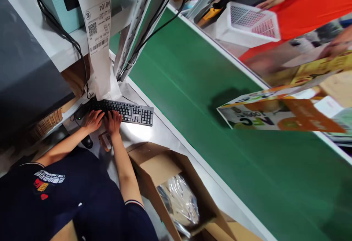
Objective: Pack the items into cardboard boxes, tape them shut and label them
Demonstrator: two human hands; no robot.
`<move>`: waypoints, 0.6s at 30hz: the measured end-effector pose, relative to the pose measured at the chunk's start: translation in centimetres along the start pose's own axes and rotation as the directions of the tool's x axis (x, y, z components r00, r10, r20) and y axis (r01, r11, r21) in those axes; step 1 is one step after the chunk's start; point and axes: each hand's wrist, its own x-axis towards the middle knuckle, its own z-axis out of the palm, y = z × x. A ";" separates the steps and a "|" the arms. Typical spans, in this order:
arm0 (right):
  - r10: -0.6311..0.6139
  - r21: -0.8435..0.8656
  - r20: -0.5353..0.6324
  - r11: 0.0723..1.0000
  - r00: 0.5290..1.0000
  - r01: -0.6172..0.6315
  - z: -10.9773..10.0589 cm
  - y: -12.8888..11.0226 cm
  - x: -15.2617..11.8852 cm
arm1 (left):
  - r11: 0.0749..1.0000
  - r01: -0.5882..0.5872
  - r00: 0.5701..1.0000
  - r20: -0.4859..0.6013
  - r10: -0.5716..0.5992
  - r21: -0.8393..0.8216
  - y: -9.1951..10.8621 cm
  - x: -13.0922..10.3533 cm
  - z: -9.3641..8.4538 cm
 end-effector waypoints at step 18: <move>-0.148 0.101 -0.224 0.980 0.963 0.174 1.7 2.6 0.6 | 0.994 -0.050 0.905 -0.417 0.088 0.101 -1.1 -1.4 5.1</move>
